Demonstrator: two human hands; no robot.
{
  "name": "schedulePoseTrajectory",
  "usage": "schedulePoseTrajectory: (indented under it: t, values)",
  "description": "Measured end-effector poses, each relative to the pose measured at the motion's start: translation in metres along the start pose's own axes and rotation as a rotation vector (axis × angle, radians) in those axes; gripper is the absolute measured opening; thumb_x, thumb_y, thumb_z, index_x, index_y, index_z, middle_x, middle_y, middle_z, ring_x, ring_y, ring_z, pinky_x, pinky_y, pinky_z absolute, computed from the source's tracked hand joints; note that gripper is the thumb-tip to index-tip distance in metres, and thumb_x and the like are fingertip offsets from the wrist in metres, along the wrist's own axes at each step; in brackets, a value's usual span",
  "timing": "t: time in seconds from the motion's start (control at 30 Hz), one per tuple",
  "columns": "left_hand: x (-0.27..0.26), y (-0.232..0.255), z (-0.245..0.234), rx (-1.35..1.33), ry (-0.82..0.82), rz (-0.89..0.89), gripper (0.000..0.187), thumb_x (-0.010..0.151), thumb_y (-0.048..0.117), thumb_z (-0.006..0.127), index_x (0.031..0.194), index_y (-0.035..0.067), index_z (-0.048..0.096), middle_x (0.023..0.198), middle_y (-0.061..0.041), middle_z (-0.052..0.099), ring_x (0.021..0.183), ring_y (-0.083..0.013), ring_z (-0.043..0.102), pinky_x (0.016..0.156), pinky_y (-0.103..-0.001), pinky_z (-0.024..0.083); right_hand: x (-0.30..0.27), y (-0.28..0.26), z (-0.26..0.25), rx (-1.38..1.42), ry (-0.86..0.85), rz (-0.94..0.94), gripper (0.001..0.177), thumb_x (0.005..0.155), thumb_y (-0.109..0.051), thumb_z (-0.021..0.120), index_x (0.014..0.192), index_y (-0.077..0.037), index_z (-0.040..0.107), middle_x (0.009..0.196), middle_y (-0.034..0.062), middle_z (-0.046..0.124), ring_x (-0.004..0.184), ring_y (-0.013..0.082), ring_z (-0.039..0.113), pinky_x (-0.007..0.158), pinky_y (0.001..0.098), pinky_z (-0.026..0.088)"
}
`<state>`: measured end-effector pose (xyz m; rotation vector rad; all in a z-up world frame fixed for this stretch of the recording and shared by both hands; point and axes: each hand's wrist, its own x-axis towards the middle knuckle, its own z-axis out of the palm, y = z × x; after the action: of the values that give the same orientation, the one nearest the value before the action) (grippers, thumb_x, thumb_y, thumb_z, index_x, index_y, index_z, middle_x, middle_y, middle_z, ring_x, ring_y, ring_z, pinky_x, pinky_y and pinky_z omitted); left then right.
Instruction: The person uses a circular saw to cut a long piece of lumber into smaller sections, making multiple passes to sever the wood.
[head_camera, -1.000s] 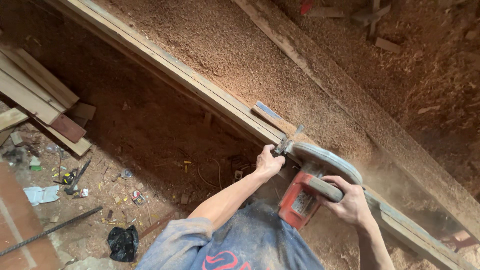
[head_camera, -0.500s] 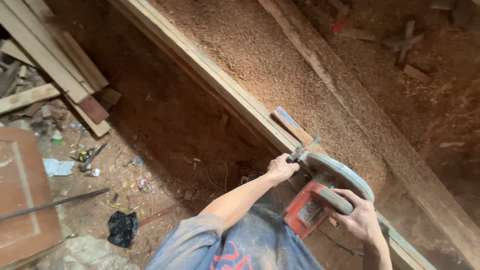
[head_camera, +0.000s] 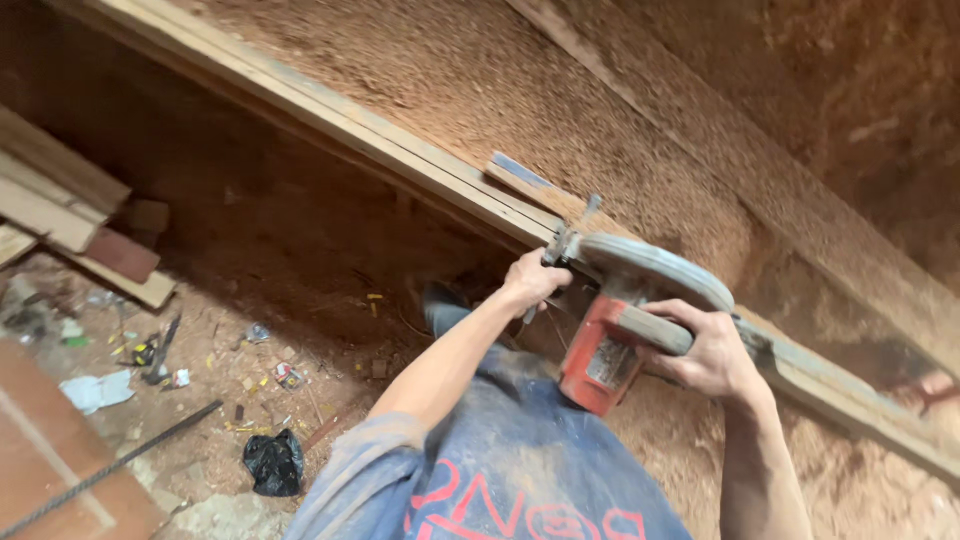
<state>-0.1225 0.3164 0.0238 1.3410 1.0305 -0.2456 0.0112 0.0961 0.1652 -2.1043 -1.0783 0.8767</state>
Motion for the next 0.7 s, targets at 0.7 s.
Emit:
schedulePoseTrajectory:
  t: [0.7]
  values:
    - [0.014,-0.013,-0.028,0.028,0.033,0.057,0.068,0.073,0.032,0.069,0.131,0.005,0.048,0.110,-0.024,0.069,0.106,-0.0401,0.066,0.095,-0.046,0.050,0.015,-0.002,0.031,-0.146,0.104,0.155,0.050,0.057,-0.008,0.087,0.106,-0.013,0.077,0.091,0.0060,0.082,0.082,0.0162,0.079,0.079,0.0325,0.063]
